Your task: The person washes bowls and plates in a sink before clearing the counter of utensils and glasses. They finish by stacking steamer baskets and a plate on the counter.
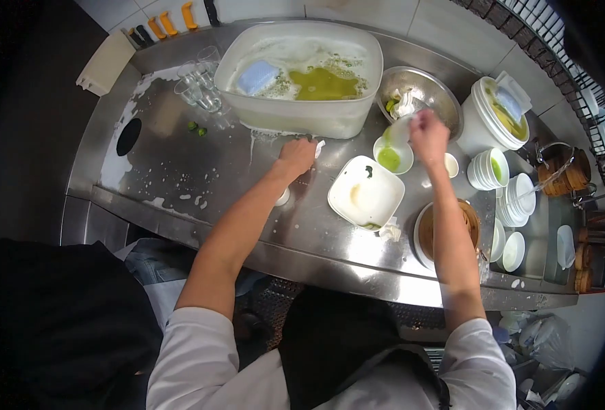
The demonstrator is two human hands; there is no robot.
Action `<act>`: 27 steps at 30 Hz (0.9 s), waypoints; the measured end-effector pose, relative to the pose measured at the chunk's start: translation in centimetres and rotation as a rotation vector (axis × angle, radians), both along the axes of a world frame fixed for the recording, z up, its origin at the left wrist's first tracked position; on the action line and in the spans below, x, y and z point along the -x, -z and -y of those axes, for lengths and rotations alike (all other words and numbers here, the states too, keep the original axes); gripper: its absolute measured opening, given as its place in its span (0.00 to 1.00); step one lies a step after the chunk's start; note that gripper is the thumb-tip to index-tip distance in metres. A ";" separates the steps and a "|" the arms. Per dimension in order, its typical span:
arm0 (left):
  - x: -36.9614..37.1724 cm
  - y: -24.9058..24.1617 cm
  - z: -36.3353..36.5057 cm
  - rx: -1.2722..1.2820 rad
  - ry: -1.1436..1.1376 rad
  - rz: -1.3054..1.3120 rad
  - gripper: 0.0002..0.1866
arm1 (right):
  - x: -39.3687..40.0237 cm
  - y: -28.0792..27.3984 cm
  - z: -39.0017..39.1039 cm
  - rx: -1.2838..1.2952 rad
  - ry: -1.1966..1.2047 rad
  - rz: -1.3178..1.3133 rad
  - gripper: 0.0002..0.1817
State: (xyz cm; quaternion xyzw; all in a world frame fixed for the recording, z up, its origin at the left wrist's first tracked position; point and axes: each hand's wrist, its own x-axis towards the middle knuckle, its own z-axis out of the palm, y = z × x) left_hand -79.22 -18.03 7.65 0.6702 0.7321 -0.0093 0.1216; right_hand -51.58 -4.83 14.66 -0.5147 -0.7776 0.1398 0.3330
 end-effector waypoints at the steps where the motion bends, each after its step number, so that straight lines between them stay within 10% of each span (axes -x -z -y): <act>1: 0.1 0.1 -0.2 -0.005 -0.008 0.014 0.15 | -0.6 -1.4 -0.9 0.006 0.047 -0.117 0.12; 5: -0.4 -1.9 -0.5 0.059 0.114 -0.043 0.15 | -1.8 -6.0 -2.1 0.193 0.086 -0.396 0.12; 16: -9.4 -22.9 -8.6 -0.679 0.382 0.251 0.17 | -4.7 3.4 19.7 0.548 -0.183 0.471 0.17; 24: 16.7 -9.8 0.9 -0.779 -0.406 0.380 0.11 | -8.0 -1.3 18.2 0.375 -0.198 0.173 0.12; 25: 19.6 -8.4 1.9 -0.920 -0.451 0.721 0.10 | -8.5 -2.3 16.4 0.285 -0.119 0.215 0.13; 27: 22.4 -8.9 2.2 -1.193 -0.401 0.311 0.09 | -8.7 -5.0 11.2 0.170 0.009 0.184 0.17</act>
